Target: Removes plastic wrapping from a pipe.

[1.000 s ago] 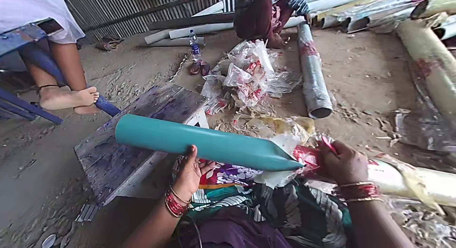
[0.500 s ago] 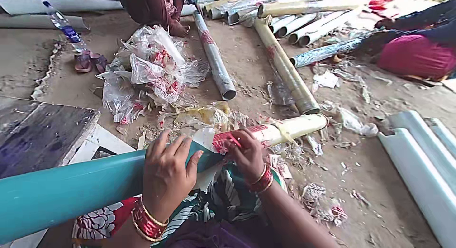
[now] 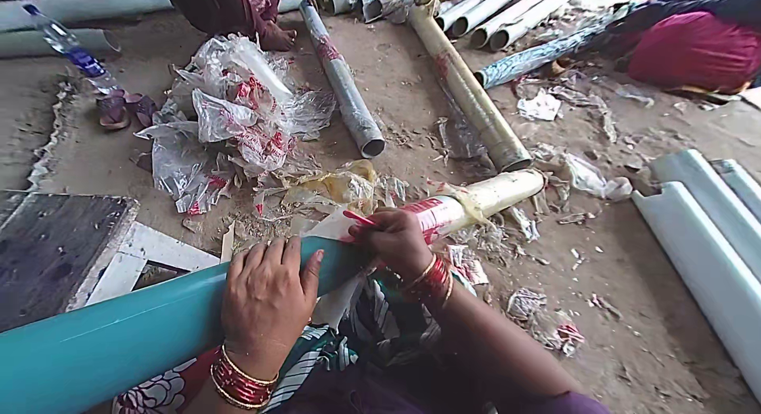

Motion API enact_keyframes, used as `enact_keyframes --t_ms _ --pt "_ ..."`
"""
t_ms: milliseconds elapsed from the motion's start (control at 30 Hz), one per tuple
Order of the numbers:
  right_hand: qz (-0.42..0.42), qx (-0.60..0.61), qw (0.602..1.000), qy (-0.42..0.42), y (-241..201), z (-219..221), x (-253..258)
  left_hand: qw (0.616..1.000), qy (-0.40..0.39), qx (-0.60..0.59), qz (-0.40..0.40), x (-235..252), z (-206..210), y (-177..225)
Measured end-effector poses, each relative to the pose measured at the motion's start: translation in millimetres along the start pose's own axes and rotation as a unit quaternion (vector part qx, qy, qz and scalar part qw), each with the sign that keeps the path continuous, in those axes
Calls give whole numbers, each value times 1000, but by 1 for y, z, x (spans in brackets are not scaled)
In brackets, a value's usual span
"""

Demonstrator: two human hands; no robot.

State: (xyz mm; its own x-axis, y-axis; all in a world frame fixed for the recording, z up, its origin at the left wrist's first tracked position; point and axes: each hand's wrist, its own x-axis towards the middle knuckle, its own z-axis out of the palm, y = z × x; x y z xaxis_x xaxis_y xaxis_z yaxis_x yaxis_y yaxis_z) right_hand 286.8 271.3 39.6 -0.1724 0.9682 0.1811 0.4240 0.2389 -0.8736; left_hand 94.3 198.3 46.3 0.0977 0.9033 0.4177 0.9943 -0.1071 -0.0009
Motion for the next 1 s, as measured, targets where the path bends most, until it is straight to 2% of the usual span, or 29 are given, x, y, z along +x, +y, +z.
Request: enact_keyframes --t_ms 33,100,167,233,467,667,867,933,1000 --pt "71 16 996 -59 -8 -8 8 1000 1 3 0 0 0 1" --pt "142 73 980 -117 -12 -19 15 1000 3 3 -1 -1 1 2" --pt "175 149 968 -99 -10 -23 13 1000 6 1 -3 0 0 2" --pt "189 172 965 -59 -5 -22 9 1000 11 -1 -5 -2 0 3" --pt "187 184 963 55 10 -16 -1 1000 8 1 6 -4 -3 2" --pt "204 135 969 46 15 -25 0 1000 21 9 14 -15 -2 5" --pt "230 163 957 59 25 -35 -20 992 88 69 62 -44 3 10" --pt "173 159 970 68 31 -34 -31 992 92 65 59 -51 1 11" --pt "83 90 991 45 37 -37 -36 996 67 32 44 -45 -10 16"
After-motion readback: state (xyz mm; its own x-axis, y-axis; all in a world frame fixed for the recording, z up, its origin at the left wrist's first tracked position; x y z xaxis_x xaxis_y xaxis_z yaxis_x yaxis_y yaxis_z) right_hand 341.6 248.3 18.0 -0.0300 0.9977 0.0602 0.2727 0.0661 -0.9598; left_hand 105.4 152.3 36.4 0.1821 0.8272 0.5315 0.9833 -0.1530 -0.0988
